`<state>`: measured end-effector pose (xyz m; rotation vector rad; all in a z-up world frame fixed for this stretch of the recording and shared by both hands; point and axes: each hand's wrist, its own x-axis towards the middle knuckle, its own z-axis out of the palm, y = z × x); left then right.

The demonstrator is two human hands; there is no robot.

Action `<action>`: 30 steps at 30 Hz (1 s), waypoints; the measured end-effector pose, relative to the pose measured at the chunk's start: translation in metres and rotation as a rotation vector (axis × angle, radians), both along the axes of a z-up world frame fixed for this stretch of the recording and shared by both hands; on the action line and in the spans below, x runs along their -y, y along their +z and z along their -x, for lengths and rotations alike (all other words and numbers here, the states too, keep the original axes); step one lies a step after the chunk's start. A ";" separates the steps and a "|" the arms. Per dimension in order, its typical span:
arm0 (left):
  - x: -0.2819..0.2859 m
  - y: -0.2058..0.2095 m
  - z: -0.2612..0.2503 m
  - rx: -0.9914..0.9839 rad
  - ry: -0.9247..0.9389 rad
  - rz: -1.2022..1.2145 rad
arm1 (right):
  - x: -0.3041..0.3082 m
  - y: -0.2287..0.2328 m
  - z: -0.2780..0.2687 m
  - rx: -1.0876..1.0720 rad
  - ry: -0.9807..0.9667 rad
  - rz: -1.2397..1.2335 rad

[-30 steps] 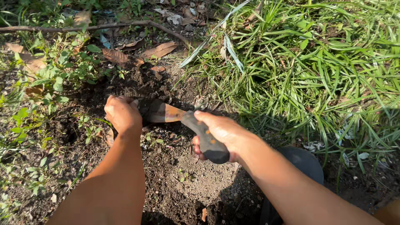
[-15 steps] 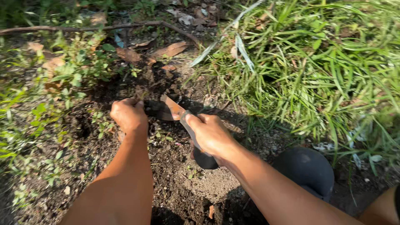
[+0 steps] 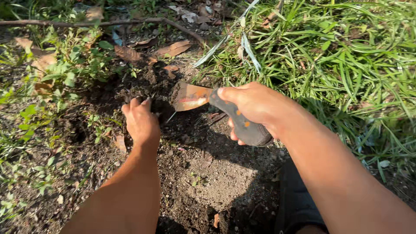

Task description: The person uses a hand hoe to loosen soil and remove weeds from a garden bed. They repeatedly scrape the ground, pull out grass and weeds by hand, and clear the area of unwanted vegetation.

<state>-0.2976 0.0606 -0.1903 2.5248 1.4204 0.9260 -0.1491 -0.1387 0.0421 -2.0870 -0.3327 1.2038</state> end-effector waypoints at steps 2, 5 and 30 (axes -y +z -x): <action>-0.001 0.002 -0.008 -0.085 -0.040 0.165 | 0.004 0.015 -0.006 0.059 0.077 0.010; -0.024 0.004 0.001 -0.070 -0.036 0.409 | -0.011 0.022 0.010 0.111 0.145 0.080; -0.049 -0.008 0.062 0.318 0.346 0.592 | -0.022 -0.012 0.007 0.015 0.057 0.011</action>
